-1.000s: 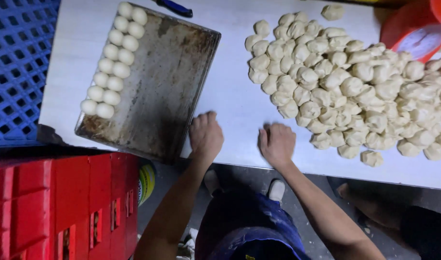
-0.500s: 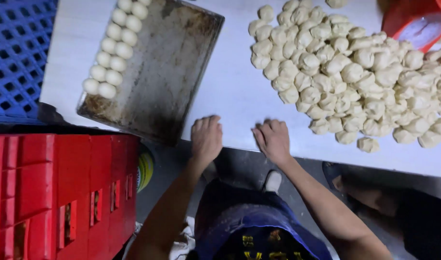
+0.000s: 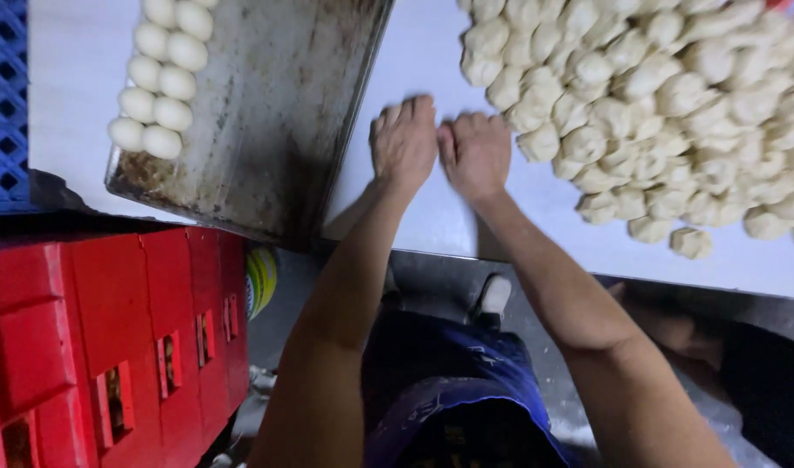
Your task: The person rolls small pieces of dough into balls on a white table and places them onto a metal tray. The person repeatedly picks up dough from a pile, rolls it between their hands, and arranges the finished balls in rows on the tray.
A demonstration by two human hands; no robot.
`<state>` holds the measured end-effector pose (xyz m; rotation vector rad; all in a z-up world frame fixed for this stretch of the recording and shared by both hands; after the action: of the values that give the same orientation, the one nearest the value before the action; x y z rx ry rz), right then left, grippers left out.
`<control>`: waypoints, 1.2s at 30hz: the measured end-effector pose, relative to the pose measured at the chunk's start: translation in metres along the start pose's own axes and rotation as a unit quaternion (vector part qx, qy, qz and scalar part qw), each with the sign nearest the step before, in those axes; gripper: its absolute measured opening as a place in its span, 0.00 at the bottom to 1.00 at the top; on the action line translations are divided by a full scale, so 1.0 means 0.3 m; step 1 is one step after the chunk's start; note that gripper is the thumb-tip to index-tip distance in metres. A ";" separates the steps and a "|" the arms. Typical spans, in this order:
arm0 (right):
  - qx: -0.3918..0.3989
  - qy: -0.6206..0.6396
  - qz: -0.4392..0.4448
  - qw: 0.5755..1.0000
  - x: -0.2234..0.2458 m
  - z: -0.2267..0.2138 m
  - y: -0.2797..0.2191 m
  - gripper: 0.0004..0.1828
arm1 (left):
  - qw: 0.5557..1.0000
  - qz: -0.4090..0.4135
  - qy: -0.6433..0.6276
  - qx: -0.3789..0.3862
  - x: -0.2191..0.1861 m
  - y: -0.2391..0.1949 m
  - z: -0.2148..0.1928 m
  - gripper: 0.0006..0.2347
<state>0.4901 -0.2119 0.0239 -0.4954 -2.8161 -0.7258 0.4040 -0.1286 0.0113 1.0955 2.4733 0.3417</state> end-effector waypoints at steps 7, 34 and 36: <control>0.060 0.058 0.012 0.996 -0.067 -0.219 -0.416 0.16 | 0.993 0.011 -0.036 0.113 0.013 -0.375 -0.239 0.07; 0.015 -0.013 0.053 0.998 -0.117 -0.077 -0.112 0.16 | 0.995 0.030 0.077 0.052 0.038 -0.021 -0.130 0.10; -0.026 -0.031 0.033 0.999 -0.056 -0.038 0.014 0.17 | 0.995 0.006 0.036 0.097 0.015 0.128 -0.077 0.10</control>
<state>0.5082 -0.2186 0.0310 -0.6277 -2.8284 -0.7864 0.4154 -0.1012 0.0451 1.1938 2.6094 0.1483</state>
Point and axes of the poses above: each hand's wrist, its own y-axis towards the middle knuckle, its own z-axis out of the palm, x = y × z, the point moved 8 cm from there along y, towards the middle knuckle, and after that the axes turned 7 degrees about z, right-handed, at the moved point
